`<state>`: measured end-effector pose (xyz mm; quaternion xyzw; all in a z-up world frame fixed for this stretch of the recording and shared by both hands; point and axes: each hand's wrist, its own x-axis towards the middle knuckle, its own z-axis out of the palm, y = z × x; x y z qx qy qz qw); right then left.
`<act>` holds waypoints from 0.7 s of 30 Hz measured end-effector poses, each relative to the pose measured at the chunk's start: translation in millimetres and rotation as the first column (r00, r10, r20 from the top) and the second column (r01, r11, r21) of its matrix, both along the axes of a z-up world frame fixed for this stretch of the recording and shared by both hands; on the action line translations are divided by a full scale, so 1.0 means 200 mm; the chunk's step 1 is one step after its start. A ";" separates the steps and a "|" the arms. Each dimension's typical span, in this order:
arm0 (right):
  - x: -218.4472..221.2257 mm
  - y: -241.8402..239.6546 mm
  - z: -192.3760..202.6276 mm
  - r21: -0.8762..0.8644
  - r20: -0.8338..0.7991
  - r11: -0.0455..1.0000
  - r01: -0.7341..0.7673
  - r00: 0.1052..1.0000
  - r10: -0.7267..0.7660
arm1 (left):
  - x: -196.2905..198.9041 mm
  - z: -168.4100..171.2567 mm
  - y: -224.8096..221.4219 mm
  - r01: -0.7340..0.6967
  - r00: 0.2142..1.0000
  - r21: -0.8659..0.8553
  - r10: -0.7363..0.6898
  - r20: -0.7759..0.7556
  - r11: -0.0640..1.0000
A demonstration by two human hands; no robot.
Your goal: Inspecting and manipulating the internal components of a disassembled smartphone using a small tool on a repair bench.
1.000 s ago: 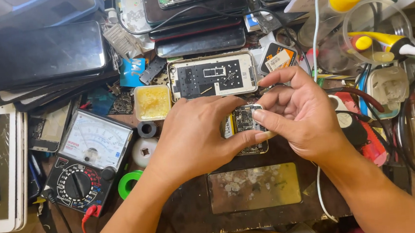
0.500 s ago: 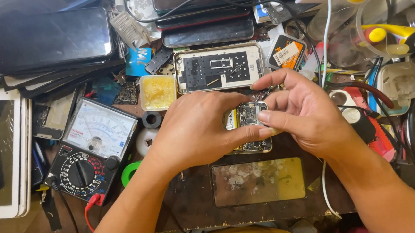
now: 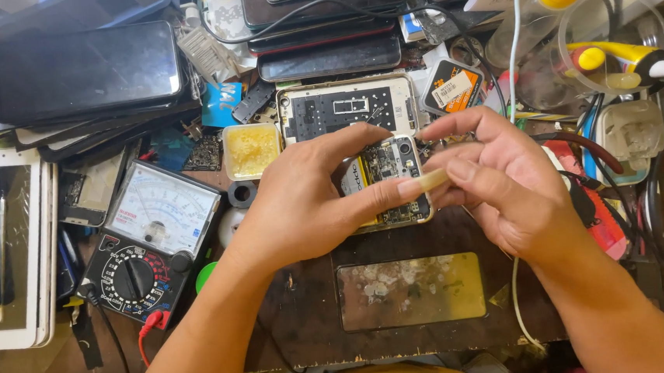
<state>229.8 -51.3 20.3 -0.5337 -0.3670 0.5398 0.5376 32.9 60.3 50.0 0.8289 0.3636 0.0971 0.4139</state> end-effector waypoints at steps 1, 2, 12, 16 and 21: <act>0.01 -0.02 -0.01 0.037 -0.023 0.999 -0.008 1.000 0.008 | 0.00 0.01 0.00 -0.028 0.999 -0.043 0.029 0.039 0.999; -0.01 -0.02 -0.01 0.040 -0.023 0.999 -0.007 1.000 0.008 | 0.01 0.00 -0.01 -0.027 0.999 -0.041 0.029 0.039 0.999; -0.04 -0.07 -0.06 0.025 0.156 0.999 -0.044 0.987 0.040 | 0.05 0.01 -0.04 -0.133 0.990 -0.098 0.127 -0.060 0.986; -0.03 -0.05 -0.06 -0.098 0.022 0.995 -0.033 0.999 0.035 | 0.06 0.02 -0.03 -0.148 0.975 -0.106 0.127 -0.181 0.983; -0.03 -0.04 -0.09 -0.090 0.076 0.994 -0.068 0.994 0.075 | 0.06 0.00 -0.02 -0.120 0.974 -0.047 0.108 -0.201 0.992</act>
